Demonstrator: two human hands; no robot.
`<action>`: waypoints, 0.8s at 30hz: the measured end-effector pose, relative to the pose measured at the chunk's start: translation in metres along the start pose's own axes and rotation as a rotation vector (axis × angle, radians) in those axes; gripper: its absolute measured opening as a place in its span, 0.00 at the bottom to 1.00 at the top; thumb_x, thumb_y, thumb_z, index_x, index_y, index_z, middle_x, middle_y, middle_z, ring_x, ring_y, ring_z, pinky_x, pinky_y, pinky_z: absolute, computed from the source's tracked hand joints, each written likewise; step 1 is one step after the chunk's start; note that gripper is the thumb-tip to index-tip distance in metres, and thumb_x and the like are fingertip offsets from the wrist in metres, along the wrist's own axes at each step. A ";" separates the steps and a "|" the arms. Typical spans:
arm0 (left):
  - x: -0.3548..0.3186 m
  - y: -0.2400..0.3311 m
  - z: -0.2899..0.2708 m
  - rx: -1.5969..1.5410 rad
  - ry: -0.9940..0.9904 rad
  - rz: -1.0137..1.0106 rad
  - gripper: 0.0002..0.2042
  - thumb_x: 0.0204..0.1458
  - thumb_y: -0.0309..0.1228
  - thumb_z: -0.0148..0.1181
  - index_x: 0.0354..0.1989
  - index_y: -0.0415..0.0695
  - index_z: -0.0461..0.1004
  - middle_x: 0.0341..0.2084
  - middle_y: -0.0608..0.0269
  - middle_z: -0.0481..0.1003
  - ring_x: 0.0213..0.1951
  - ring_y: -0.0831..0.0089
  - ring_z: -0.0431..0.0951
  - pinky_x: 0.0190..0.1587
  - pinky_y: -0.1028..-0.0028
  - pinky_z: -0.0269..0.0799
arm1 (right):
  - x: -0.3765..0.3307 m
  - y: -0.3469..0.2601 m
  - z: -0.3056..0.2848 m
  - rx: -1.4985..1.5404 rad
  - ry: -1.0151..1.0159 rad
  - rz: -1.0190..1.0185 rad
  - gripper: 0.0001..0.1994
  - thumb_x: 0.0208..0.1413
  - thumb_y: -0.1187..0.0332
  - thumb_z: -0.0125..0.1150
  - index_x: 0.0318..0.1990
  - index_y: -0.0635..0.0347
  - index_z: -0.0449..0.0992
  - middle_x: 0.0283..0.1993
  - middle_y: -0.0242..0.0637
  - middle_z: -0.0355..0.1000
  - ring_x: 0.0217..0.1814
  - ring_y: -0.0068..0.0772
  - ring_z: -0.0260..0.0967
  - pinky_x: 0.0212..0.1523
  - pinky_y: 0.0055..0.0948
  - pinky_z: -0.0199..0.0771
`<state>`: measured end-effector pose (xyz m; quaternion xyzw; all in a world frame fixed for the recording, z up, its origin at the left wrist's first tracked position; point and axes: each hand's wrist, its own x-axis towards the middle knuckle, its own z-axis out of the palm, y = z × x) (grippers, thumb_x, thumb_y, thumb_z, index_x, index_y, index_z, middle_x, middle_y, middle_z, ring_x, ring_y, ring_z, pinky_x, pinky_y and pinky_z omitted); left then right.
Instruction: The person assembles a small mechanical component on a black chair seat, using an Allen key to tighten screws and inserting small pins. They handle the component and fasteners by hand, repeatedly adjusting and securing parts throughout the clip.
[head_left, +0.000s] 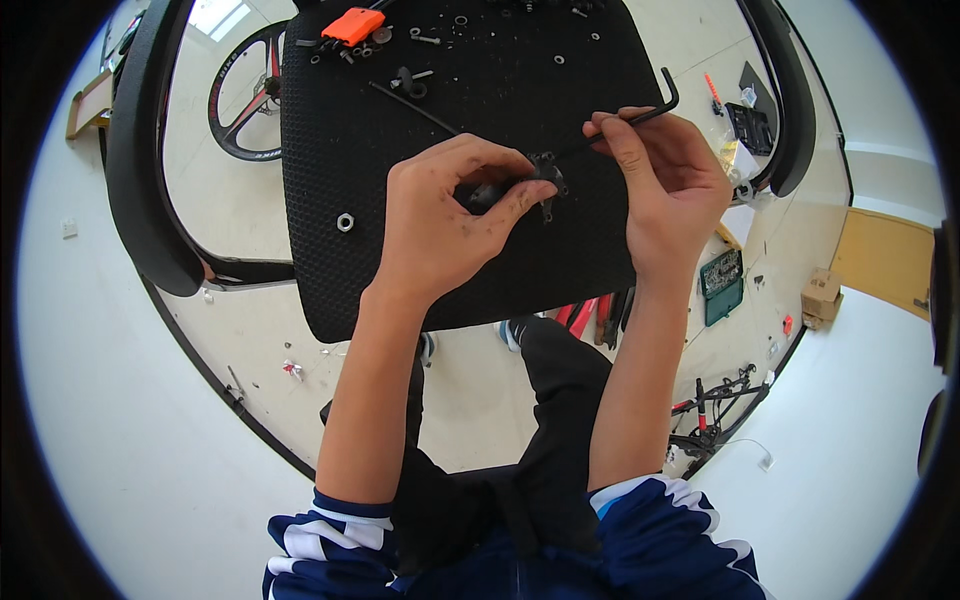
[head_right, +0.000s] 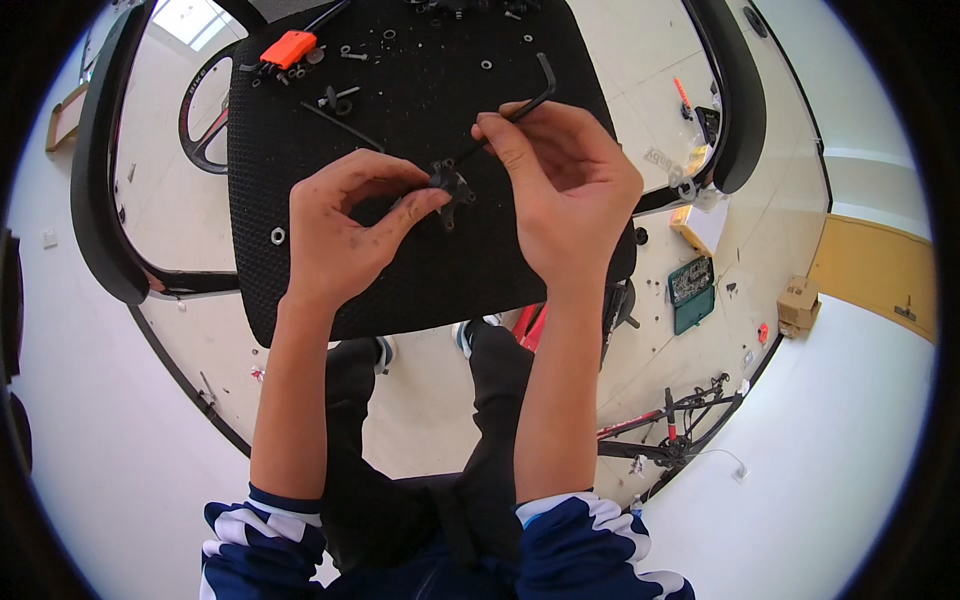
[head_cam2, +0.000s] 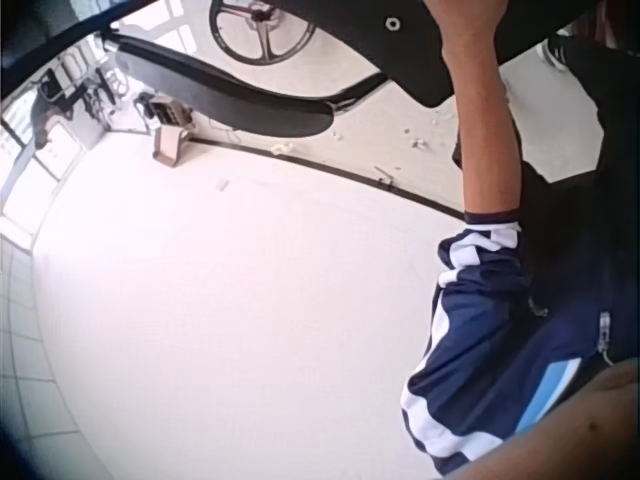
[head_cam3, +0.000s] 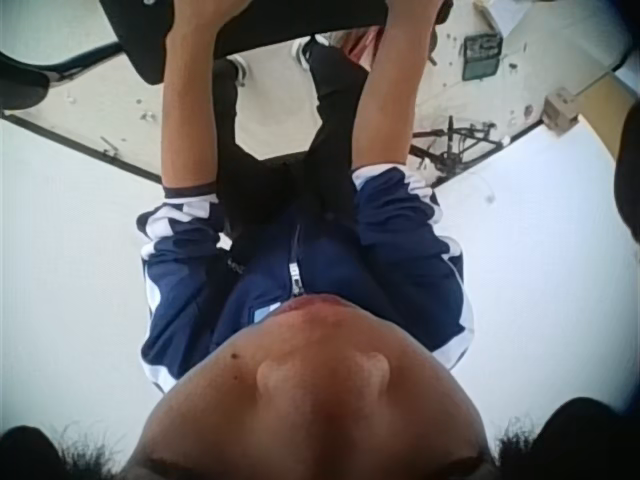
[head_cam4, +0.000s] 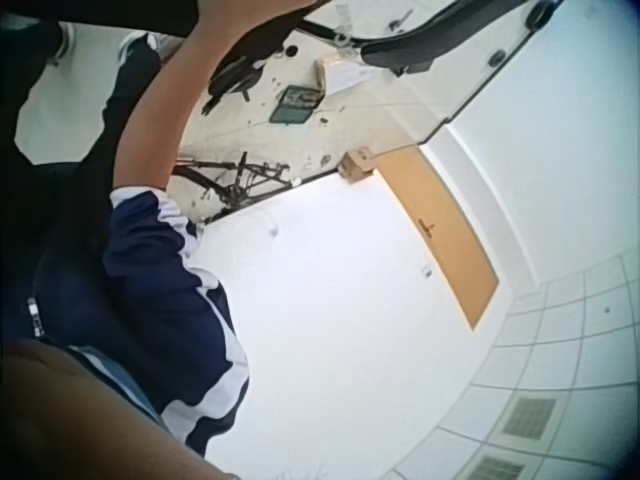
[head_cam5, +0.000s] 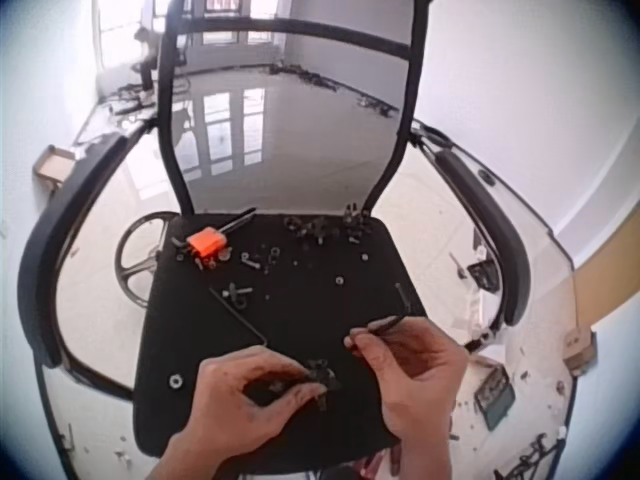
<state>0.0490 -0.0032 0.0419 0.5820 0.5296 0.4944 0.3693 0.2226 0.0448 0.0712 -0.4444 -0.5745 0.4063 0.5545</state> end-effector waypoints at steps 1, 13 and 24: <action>0.000 -0.001 0.000 -0.001 0.003 0.000 0.08 0.48 0.22 0.72 0.36 0.38 0.81 0.30 0.62 0.81 0.34 0.76 0.83 0.41 0.77 0.79 | -0.001 0.001 0.000 0.004 0.005 0.004 0.06 0.55 0.81 0.67 0.40 0.68 0.80 0.37 0.42 0.82 0.41 0.30 0.82 0.46 0.24 0.81; 0.005 -0.005 -0.001 -0.013 0.056 0.104 0.09 0.48 0.22 0.72 0.38 0.39 0.82 0.29 0.62 0.80 0.31 0.77 0.81 0.37 0.77 0.78 | 0.000 0.001 0.003 -0.001 -0.051 0.016 0.07 0.53 0.80 0.70 0.37 0.66 0.78 0.35 0.39 0.81 0.39 0.26 0.81 0.42 0.21 0.79; 0.012 -0.008 0.017 0.132 0.221 0.232 0.09 0.45 0.25 0.72 0.36 0.39 0.83 0.21 0.63 0.78 0.29 0.69 0.81 0.33 0.74 0.75 | -0.005 -0.005 0.009 -0.022 -0.074 -0.004 0.09 0.51 0.78 0.73 0.37 0.64 0.77 0.33 0.35 0.79 0.36 0.23 0.80 0.39 0.19 0.78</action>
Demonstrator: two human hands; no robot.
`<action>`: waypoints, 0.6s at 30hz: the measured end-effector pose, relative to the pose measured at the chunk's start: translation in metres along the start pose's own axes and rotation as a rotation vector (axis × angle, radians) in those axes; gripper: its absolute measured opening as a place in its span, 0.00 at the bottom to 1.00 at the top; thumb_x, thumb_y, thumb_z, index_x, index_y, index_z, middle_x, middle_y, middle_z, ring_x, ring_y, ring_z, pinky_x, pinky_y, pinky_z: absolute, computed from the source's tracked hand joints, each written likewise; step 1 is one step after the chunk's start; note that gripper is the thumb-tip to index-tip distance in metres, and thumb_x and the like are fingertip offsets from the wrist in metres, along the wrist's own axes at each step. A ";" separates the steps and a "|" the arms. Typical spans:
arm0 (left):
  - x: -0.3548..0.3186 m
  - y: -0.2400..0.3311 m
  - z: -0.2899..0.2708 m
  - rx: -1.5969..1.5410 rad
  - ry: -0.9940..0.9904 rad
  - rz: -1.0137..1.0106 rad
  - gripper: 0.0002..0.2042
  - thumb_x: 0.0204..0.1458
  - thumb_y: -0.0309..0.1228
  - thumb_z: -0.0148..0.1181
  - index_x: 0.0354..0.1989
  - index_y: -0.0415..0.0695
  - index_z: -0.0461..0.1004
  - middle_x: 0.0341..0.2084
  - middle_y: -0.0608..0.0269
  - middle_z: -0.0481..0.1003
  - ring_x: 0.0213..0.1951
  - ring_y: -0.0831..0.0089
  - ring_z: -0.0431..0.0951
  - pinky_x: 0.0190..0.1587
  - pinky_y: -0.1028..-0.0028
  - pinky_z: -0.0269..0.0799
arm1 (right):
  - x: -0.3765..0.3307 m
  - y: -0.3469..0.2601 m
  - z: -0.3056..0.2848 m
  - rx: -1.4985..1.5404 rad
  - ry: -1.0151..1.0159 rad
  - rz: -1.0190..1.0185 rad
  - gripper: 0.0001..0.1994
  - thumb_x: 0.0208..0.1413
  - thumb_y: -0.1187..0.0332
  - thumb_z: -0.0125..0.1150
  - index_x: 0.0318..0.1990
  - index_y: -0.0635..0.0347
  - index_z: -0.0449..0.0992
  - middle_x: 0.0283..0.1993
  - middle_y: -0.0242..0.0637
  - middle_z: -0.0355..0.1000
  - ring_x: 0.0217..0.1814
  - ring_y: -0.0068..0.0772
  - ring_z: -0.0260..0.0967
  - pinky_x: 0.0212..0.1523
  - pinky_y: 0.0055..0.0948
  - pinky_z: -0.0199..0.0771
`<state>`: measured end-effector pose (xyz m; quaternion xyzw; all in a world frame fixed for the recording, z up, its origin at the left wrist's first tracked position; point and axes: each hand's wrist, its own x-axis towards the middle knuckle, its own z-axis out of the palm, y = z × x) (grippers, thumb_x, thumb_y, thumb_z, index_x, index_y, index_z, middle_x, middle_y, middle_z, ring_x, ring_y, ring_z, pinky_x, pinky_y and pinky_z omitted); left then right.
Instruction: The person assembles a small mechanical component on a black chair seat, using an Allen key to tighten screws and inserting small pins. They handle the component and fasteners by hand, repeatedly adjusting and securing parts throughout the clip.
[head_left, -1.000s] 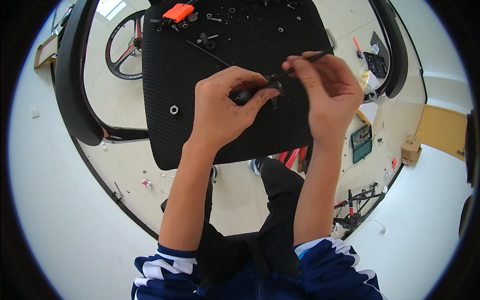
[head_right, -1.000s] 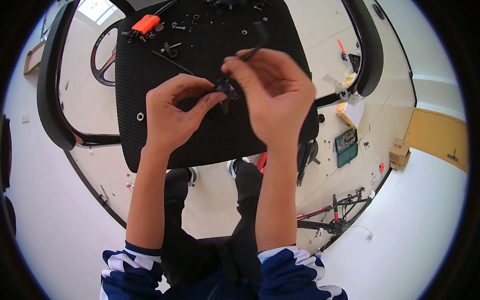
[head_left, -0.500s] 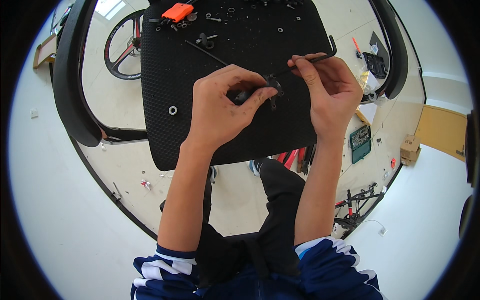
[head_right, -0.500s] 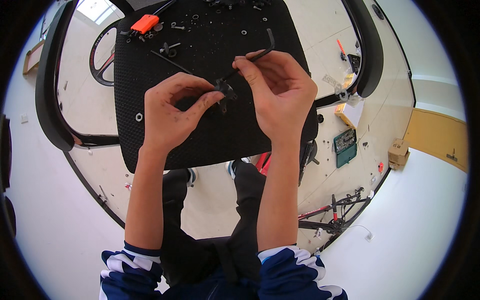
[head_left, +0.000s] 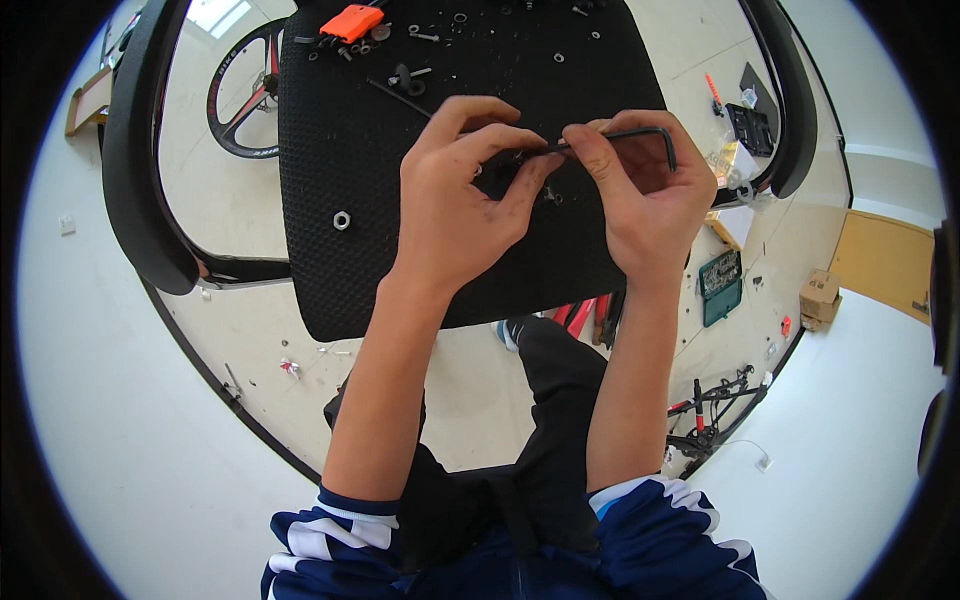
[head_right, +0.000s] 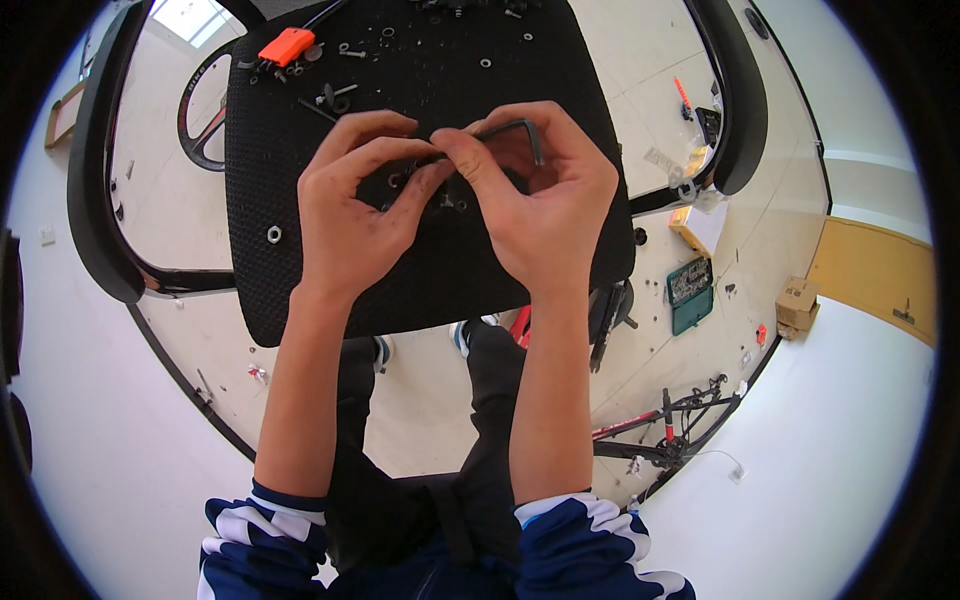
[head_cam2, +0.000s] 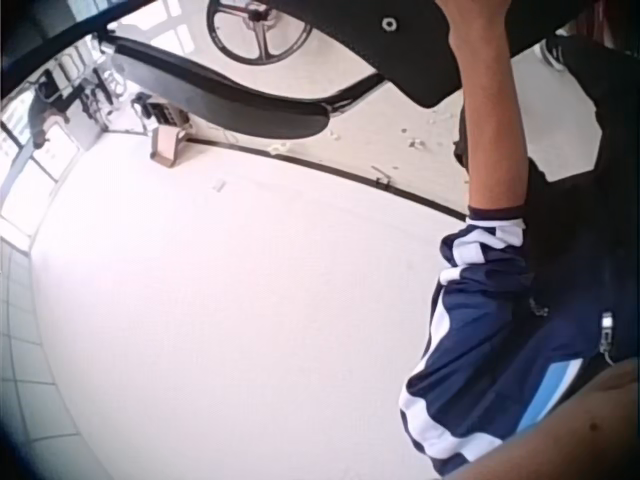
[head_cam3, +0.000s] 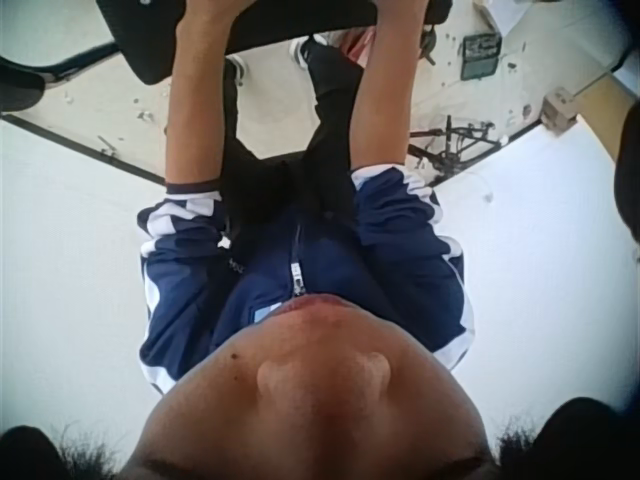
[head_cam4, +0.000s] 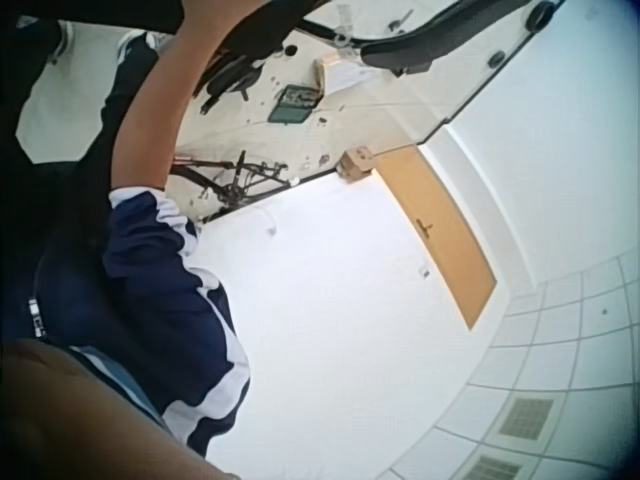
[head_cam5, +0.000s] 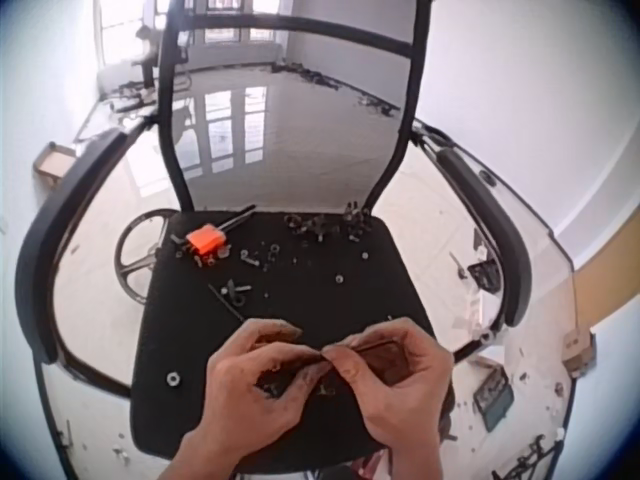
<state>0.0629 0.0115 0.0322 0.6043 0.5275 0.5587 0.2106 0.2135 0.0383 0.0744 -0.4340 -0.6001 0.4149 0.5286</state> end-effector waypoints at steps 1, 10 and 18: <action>0.001 -0.001 0.000 -0.055 -0.003 -0.008 0.08 0.45 0.25 0.72 0.35 0.39 0.83 0.22 0.62 0.79 0.29 0.69 0.82 0.33 0.74 0.76 | 0.001 0.000 0.000 -0.006 0.002 0.001 0.09 0.51 0.77 0.73 0.36 0.64 0.77 0.33 0.34 0.79 0.36 0.23 0.80 0.39 0.19 0.78; -0.003 0.008 -0.003 -0.115 -0.140 -0.228 0.06 0.52 0.23 0.66 0.39 0.39 0.84 0.27 0.57 0.83 0.26 0.72 0.83 0.29 0.77 0.75 | 0.002 0.010 -0.001 0.088 -0.016 -0.001 0.08 0.53 0.78 0.70 0.40 0.65 0.78 0.36 0.37 0.80 0.39 0.25 0.80 0.43 0.22 0.79; -0.002 0.004 -0.004 -0.054 -0.110 -0.154 0.07 0.52 0.22 0.65 0.40 0.39 0.84 0.28 0.56 0.83 0.25 0.71 0.81 0.27 0.76 0.73 | 0.002 0.008 0.000 0.190 -0.084 0.045 0.09 0.55 0.82 0.65 0.43 0.70 0.79 0.39 0.42 0.82 0.43 0.28 0.81 0.47 0.24 0.80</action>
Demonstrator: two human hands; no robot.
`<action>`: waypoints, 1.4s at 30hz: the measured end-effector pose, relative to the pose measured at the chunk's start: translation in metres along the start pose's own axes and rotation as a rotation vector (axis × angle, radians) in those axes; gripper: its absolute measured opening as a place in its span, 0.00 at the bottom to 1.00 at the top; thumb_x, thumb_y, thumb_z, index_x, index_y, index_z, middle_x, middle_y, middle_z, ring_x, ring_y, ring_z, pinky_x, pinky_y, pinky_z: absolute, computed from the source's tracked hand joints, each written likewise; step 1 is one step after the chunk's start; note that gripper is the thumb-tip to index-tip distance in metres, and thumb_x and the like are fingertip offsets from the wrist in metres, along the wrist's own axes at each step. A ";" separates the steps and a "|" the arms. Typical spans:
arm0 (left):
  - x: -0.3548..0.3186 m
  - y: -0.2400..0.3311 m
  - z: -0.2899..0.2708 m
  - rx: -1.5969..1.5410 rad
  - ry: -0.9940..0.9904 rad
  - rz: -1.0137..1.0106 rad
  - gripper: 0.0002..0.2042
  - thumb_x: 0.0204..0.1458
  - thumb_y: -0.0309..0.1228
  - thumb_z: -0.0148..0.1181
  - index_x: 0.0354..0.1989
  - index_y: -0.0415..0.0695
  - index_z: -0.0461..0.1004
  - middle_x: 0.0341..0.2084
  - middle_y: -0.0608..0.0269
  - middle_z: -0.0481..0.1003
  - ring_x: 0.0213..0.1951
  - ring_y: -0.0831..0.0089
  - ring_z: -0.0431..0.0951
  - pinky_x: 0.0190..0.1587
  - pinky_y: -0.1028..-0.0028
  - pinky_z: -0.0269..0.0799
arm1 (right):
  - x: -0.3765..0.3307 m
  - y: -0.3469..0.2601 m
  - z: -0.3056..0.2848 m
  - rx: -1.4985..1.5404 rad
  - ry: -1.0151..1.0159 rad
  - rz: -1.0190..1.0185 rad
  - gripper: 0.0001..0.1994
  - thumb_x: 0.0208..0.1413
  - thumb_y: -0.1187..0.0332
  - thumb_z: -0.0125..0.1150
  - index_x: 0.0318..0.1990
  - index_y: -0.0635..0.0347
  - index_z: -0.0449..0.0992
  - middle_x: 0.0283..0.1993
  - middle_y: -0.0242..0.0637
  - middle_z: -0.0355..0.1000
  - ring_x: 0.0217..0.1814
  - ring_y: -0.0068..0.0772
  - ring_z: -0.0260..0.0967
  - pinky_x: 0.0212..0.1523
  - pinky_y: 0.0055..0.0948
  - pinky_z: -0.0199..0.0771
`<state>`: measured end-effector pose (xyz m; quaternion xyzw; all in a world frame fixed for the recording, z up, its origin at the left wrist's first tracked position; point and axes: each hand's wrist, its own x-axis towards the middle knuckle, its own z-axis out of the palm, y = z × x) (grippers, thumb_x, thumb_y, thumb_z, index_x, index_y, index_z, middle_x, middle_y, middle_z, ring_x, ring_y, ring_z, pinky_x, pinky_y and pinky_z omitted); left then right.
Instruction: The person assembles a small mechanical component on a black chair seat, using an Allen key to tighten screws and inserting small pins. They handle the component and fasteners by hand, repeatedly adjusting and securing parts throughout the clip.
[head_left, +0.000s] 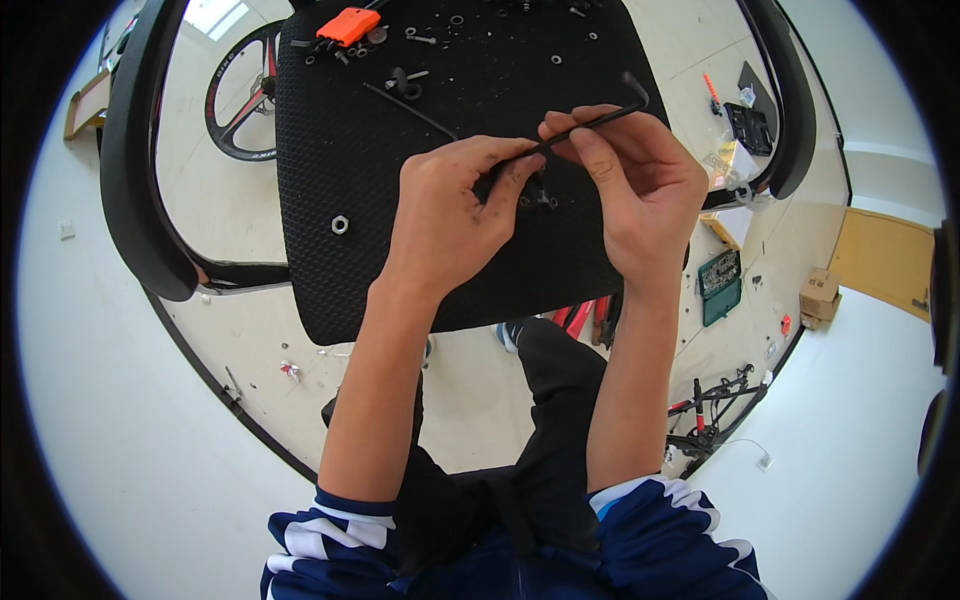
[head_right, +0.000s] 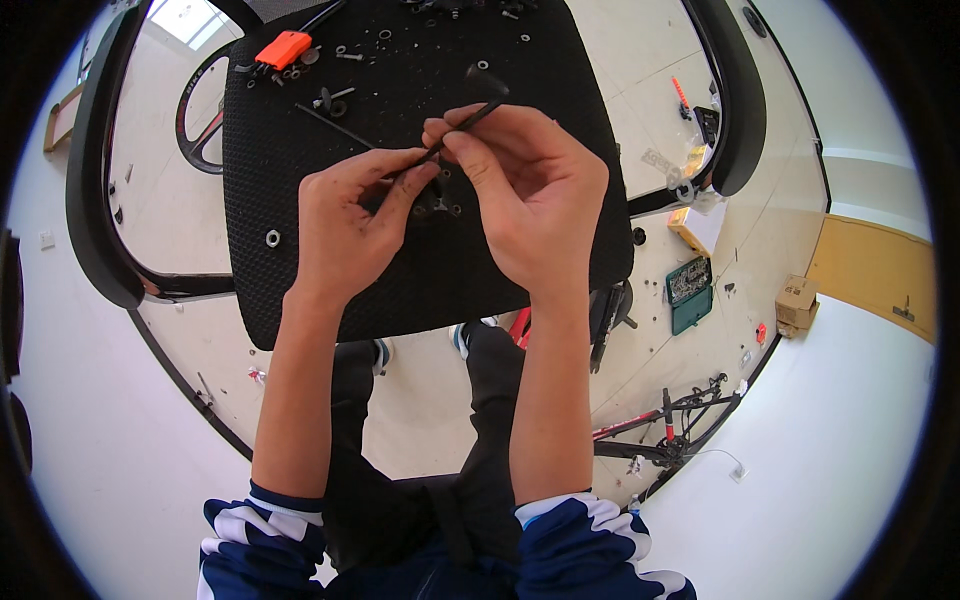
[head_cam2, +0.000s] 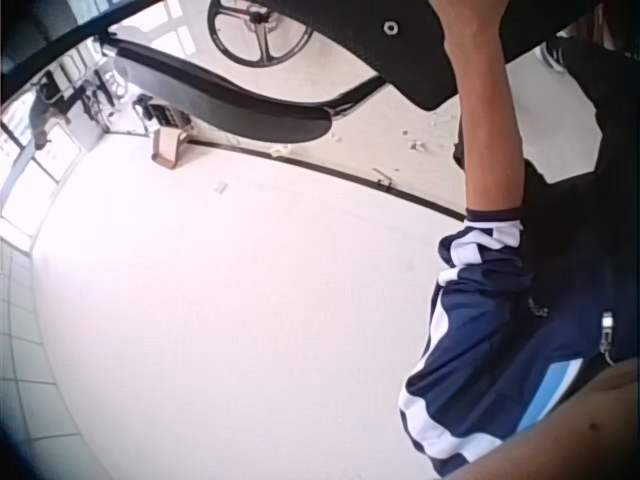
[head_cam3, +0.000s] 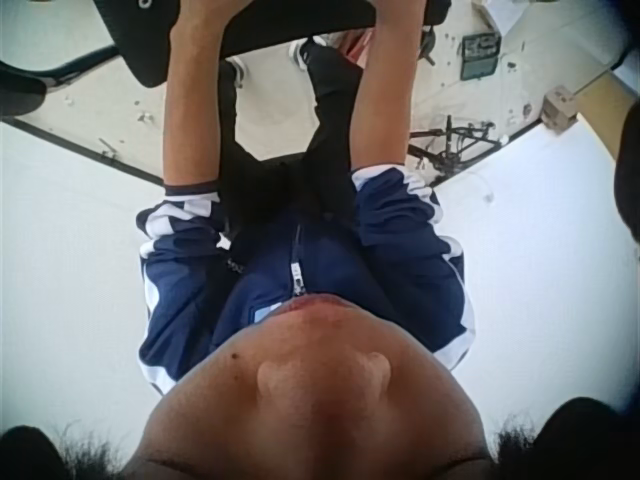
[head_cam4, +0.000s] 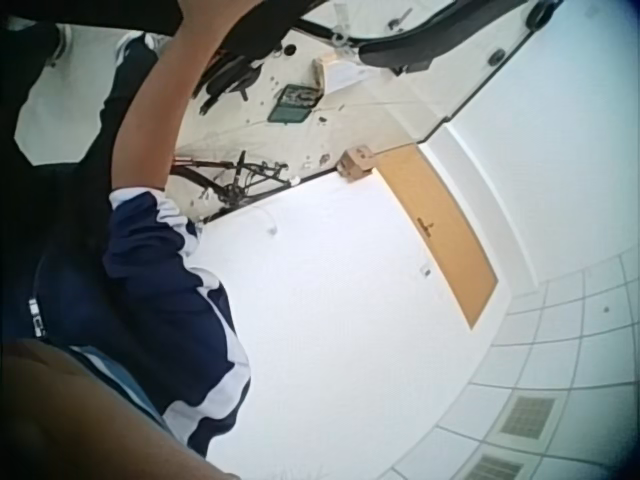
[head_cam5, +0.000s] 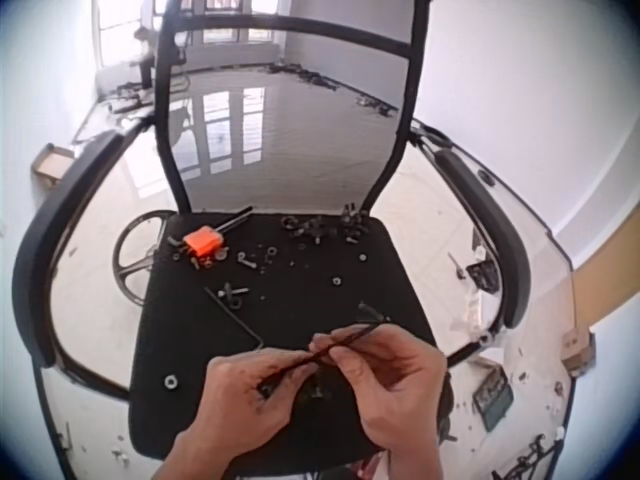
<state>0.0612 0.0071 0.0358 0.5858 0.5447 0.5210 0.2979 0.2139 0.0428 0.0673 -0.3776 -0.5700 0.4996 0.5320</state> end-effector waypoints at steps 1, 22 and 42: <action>0.000 -0.001 0.000 -0.002 0.006 0.016 0.08 0.52 0.22 0.65 0.40 0.39 0.83 0.28 0.56 0.83 0.25 0.71 0.82 0.27 0.76 0.73 | 0.000 0.000 -0.001 -0.060 0.006 0.004 0.09 0.55 0.82 0.66 0.43 0.69 0.79 0.39 0.42 0.82 0.43 0.27 0.81 0.47 0.24 0.80; -0.004 0.008 0.001 0.054 0.012 0.094 0.09 0.53 0.20 0.66 0.42 0.38 0.83 0.30 0.55 0.83 0.31 0.71 0.84 0.34 0.78 0.77 | -0.001 -0.005 -0.001 -0.173 0.069 -0.013 0.09 0.54 0.80 0.68 0.43 0.68 0.81 0.40 0.41 0.82 0.40 0.28 0.81 0.45 0.23 0.81; -0.003 0.004 -0.004 0.018 -0.022 0.056 0.11 0.55 0.20 0.61 0.46 0.38 0.81 0.32 0.54 0.82 0.30 0.68 0.83 0.32 0.75 0.77 | 0.001 -0.002 0.012 0.056 0.036 -0.070 0.13 0.56 0.83 0.63 0.50 0.72 0.78 0.41 0.46 0.81 0.44 0.32 0.81 0.47 0.27 0.81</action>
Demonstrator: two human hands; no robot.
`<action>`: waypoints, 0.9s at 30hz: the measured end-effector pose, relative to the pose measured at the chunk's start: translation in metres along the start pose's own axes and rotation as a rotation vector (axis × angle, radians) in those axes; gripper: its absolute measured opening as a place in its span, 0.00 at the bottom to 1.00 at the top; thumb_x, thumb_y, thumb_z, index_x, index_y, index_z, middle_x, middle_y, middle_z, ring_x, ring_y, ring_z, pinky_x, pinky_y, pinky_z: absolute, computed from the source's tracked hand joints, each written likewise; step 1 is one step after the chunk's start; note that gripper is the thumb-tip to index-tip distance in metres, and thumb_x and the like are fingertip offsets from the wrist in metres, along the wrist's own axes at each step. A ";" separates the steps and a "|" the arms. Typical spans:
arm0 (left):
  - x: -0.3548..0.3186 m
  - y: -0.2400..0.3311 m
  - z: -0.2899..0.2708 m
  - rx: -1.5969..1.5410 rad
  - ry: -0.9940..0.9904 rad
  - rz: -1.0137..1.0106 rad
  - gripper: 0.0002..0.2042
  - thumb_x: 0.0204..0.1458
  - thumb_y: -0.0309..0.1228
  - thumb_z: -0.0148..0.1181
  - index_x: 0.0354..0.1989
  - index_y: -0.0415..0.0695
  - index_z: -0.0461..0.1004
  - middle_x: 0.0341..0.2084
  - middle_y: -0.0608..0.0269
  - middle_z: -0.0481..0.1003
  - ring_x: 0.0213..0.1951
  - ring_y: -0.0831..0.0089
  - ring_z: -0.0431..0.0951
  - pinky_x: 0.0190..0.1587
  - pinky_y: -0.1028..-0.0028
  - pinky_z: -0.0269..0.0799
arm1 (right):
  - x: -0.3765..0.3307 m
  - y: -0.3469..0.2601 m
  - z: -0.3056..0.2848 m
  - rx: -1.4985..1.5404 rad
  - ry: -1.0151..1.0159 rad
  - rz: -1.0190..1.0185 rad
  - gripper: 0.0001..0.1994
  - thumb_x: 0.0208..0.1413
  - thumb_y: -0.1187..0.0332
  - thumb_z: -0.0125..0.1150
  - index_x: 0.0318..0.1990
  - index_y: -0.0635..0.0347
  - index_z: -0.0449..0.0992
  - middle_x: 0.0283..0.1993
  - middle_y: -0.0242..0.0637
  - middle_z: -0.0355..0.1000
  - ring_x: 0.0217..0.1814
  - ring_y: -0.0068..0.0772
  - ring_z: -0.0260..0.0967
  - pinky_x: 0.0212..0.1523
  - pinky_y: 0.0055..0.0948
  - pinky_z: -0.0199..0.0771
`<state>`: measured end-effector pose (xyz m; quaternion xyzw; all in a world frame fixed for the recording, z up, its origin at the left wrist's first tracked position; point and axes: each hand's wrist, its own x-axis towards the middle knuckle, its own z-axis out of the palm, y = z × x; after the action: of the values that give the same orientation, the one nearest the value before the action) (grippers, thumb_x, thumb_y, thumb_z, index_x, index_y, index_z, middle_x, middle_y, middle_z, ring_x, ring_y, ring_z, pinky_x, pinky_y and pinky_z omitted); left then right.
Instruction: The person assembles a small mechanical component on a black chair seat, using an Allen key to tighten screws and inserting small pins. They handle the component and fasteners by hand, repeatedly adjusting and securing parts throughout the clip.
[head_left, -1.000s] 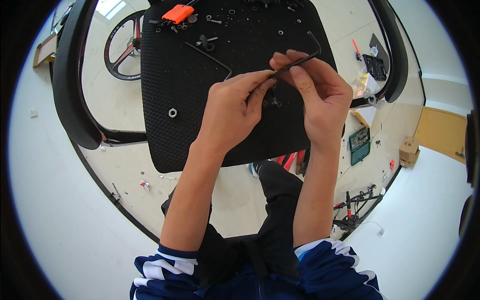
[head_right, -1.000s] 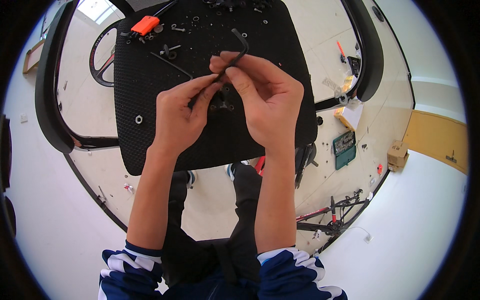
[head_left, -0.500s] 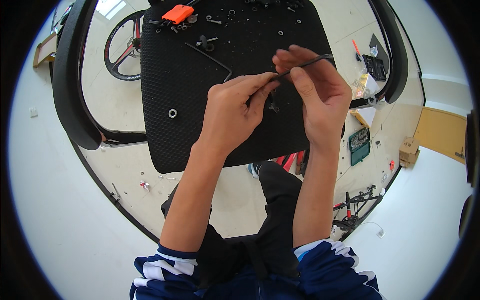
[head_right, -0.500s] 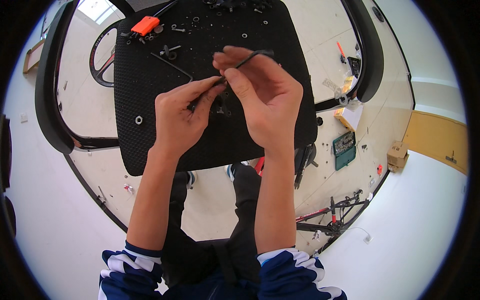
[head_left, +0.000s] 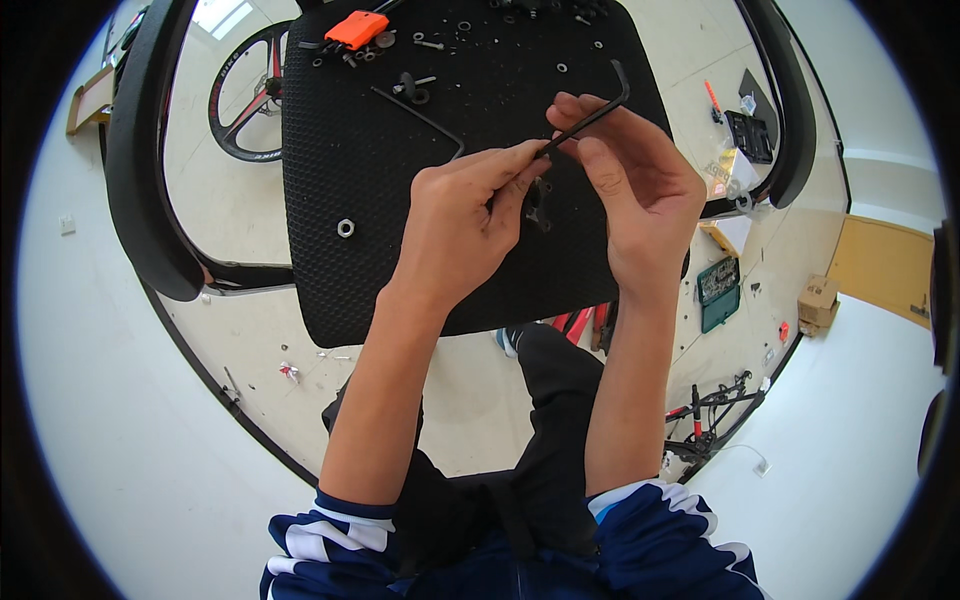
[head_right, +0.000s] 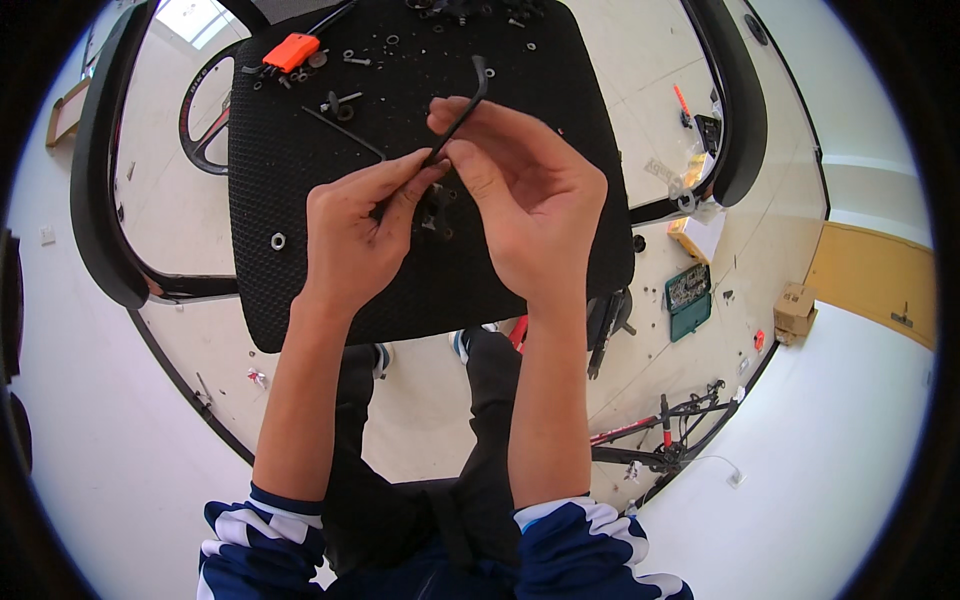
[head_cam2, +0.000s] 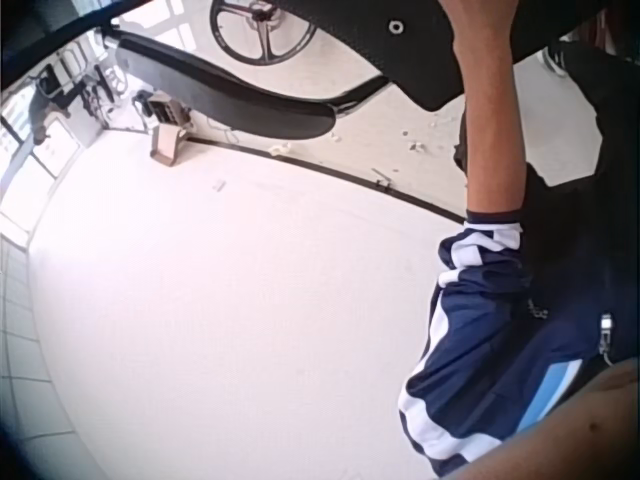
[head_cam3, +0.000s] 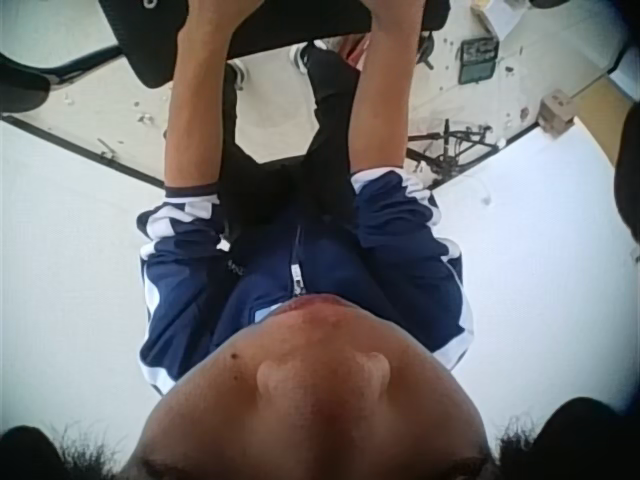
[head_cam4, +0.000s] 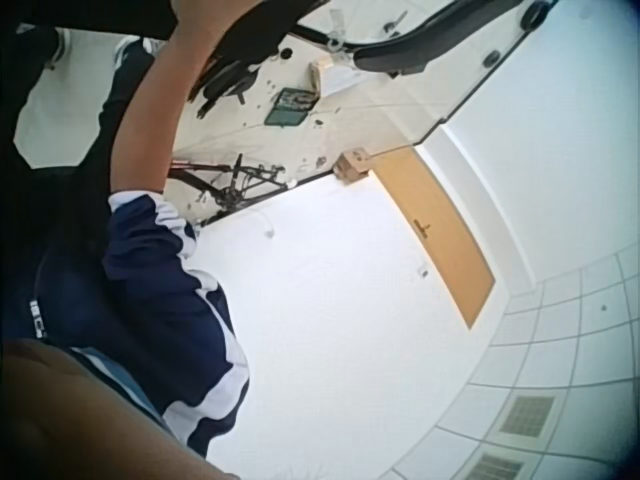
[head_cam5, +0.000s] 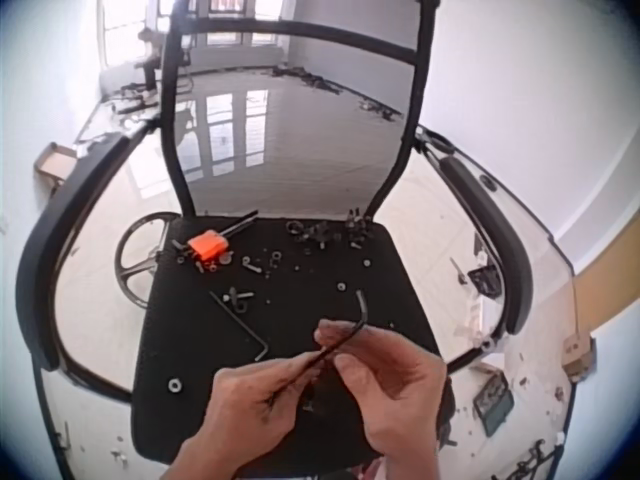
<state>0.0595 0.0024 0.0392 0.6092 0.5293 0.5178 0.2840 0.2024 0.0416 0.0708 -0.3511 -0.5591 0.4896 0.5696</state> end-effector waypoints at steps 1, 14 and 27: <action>0.001 0.000 0.000 -0.001 -0.005 -0.008 0.11 0.55 0.20 0.61 0.46 0.38 0.81 0.33 0.53 0.82 0.30 0.67 0.83 0.32 0.75 0.78 | 0.000 -0.002 0.000 0.003 -0.018 0.034 0.13 0.57 0.83 0.62 0.49 0.72 0.78 0.42 0.46 0.81 0.45 0.33 0.81 0.48 0.28 0.81; -0.001 0.000 -0.002 -0.037 0.059 0.008 0.09 0.51 0.18 0.66 0.41 0.37 0.83 0.28 0.57 0.82 0.28 0.76 0.82 0.30 0.80 0.74 | -0.003 -0.006 -0.005 -0.288 -0.022 0.068 0.10 0.53 0.81 0.68 0.43 0.67 0.81 0.41 0.42 0.82 0.42 0.26 0.81 0.46 0.23 0.79; -0.003 0.003 0.001 -0.095 -0.004 -0.098 0.08 0.54 0.20 0.65 0.42 0.37 0.83 0.27 0.56 0.82 0.28 0.80 0.80 0.29 0.80 0.73 | -0.006 -0.010 -0.009 -0.373 -0.015 0.099 0.07 0.55 0.78 0.67 0.42 0.68 0.83 0.38 0.43 0.82 0.42 0.31 0.81 0.46 0.24 0.81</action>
<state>0.0615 -0.0009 0.0407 0.5693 0.5329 0.5266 0.3386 0.2136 0.0347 0.0777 -0.4738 -0.6266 0.4075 0.4657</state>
